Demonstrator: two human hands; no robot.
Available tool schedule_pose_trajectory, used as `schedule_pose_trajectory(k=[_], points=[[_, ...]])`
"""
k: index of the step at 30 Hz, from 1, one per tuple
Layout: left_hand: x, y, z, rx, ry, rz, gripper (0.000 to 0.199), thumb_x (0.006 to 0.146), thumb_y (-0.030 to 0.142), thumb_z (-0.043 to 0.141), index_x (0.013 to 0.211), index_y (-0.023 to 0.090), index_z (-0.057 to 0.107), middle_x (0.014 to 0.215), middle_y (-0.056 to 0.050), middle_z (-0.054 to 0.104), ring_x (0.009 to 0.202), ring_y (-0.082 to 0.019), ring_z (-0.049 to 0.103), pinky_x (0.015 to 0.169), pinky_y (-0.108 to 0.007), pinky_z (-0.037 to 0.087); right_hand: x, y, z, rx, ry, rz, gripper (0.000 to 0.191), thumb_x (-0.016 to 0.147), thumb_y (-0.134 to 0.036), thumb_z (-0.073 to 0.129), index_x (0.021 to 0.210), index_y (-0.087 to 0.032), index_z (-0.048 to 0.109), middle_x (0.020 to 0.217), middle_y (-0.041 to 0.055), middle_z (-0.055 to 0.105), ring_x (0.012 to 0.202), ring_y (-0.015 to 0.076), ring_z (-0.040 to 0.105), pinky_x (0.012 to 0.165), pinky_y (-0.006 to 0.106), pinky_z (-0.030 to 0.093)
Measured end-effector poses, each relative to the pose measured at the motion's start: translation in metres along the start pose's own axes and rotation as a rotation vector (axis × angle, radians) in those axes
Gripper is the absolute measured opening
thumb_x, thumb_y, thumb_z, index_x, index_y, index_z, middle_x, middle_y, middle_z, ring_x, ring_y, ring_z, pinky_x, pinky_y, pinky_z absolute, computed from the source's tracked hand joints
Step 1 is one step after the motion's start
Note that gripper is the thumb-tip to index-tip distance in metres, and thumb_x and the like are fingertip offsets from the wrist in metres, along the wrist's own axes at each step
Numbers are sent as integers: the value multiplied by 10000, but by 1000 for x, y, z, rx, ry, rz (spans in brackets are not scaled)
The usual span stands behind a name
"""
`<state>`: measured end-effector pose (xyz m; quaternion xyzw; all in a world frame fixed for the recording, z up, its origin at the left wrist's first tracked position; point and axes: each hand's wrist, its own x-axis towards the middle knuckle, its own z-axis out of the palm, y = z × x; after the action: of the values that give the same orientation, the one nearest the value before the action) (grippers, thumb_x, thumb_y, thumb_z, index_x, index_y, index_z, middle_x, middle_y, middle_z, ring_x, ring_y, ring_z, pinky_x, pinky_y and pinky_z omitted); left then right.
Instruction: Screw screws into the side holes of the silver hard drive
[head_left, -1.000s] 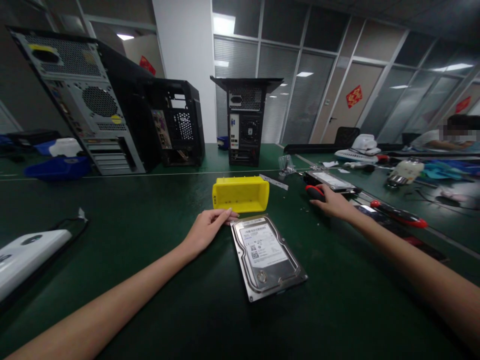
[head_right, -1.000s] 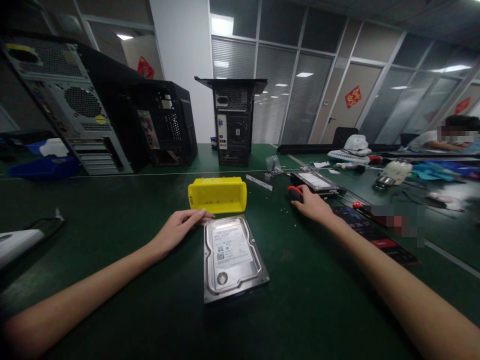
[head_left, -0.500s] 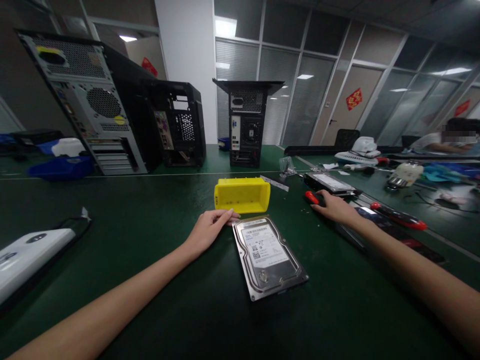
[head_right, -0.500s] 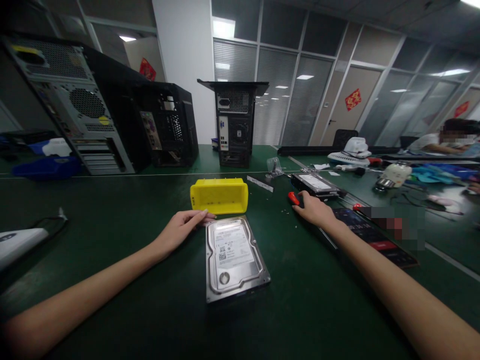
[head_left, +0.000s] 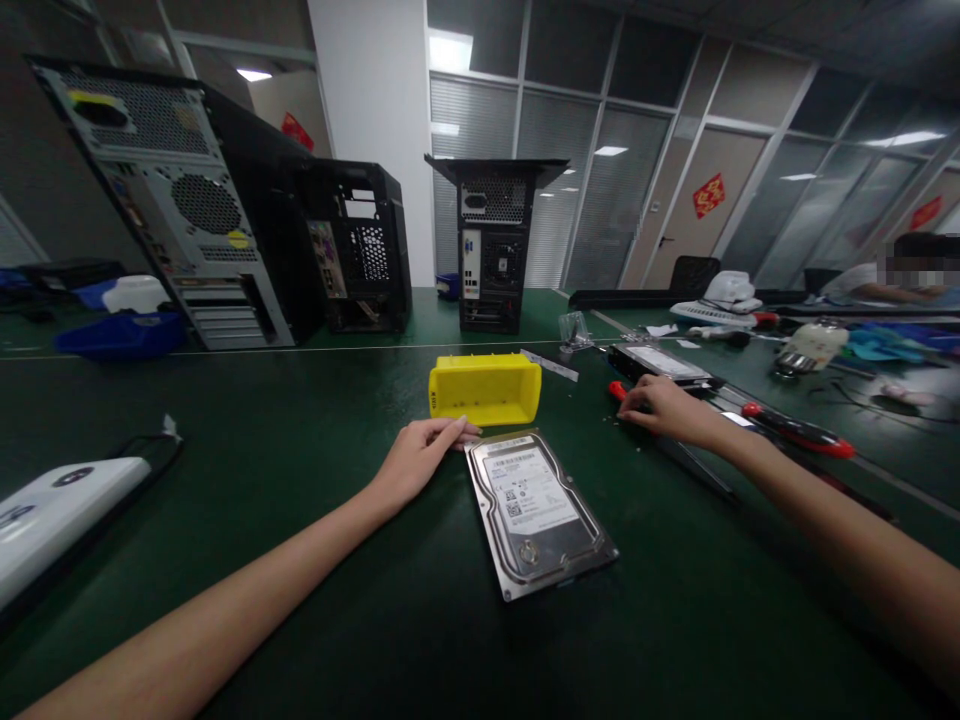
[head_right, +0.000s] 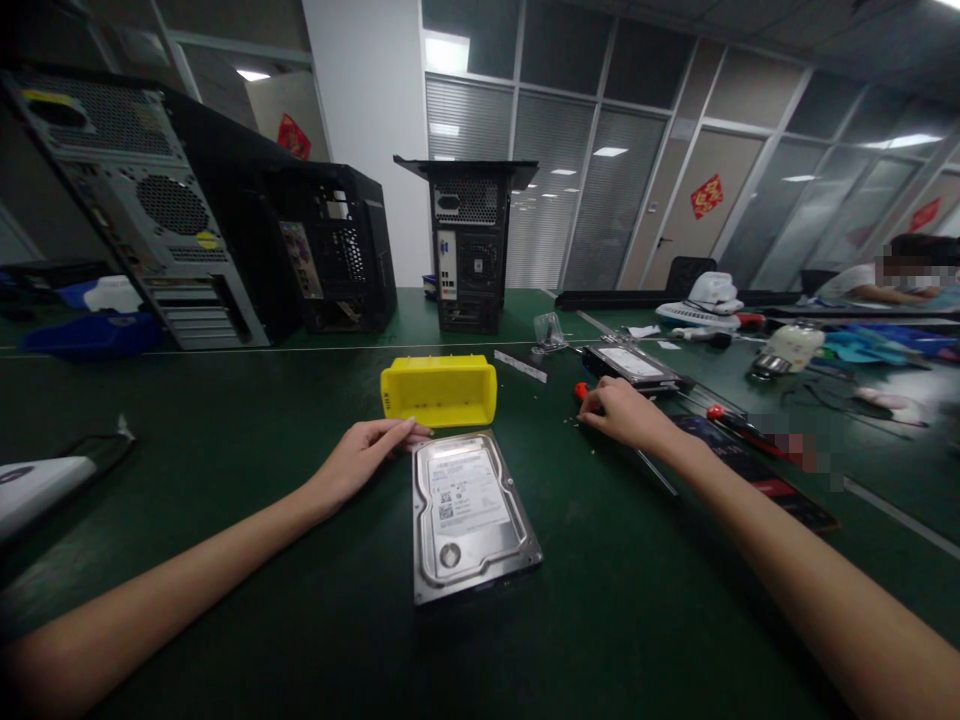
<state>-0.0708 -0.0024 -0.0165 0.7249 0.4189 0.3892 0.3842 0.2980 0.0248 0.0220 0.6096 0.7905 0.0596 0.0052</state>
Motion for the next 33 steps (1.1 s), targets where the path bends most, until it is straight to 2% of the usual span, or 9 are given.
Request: schedule_pose_trajectory(k=[5,11,16,21,23,25,27,31,33], points=[[1,1,1,-3,0,-1,347,900,395,455,981,149,686,944,-63,704,838,-205,635,759,-294,465,-4,-8,-7,-16,-85,-32,319,884,-386,466,1029,-119,563,997,65,576,887,130,562,807,328,481],[-1,2,1,1,1,-2,342,899,399,460,981,156,686,943,-57,703,850,-204,631,763,-291,465,-3,-7,0,-79,-108,0,301,880,-345,483,1078,-128,547,1072,79,555,955,147,550,838,351,476],[-1,3,0,4,2,1,335,898,393,459,974,159,687,941,-58,703,850,-206,632,783,-301,468,-4,-8,4,-92,-32,0,301,880,-349,483,1064,-121,547,1044,74,561,935,142,553,824,344,478],[-1,1,0,0,6,10,344,895,407,460,967,162,691,943,-60,704,850,-212,634,799,-320,472,-8,-20,-5,-26,125,-105,225,847,-329,515,883,-146,641,862,48,599,782,133,546,708,298,436],[-1,1,0,-4,7,13,343,894,406,462,960,161,693,944,-61,704,848,-213,637,795,-321,476,-10,-32,-12,17,207,-191,221,847,-322,502,846,-183,673,839,50,611,773,145,542,692,295,395],[-1,2,0,-11,7,17,341,895,401,462,956,158,694,945,-62,705,849,-211,639,795,-317,479,-13,-53,-20,61,297,-293,226,860,-332,488,902,-208,672,892,47,615,830,155,541,744,315,368],[-1,2,0,-18,3,20,345,897,397,459,962,151,692,943,-64,705,854,-209,640,795,-311,481,-20,-80,-25,107,381,-401,231,881,-324,467,977,-220,650,953,42,609,877,145,533,794,318,351],[1,-2,1,-26,1,27,358,896,407,462,972,142,689,941,-69,705,847,-212,642,794,-314,482,-38,-141,-29,161,471,-628,201,897,-283,456,959,-219,637,895,17,619,828,107,525,817,302,333],[2,-4,2,-29,3,33,360,893,410,466,973,140,689,945,-69,704,844,-213,642,795,-315,482,-45,-164,-29,164,597,-786,174,894,-219,460,935,-173,623,851,21,617,786,107,516,802,303,334]])
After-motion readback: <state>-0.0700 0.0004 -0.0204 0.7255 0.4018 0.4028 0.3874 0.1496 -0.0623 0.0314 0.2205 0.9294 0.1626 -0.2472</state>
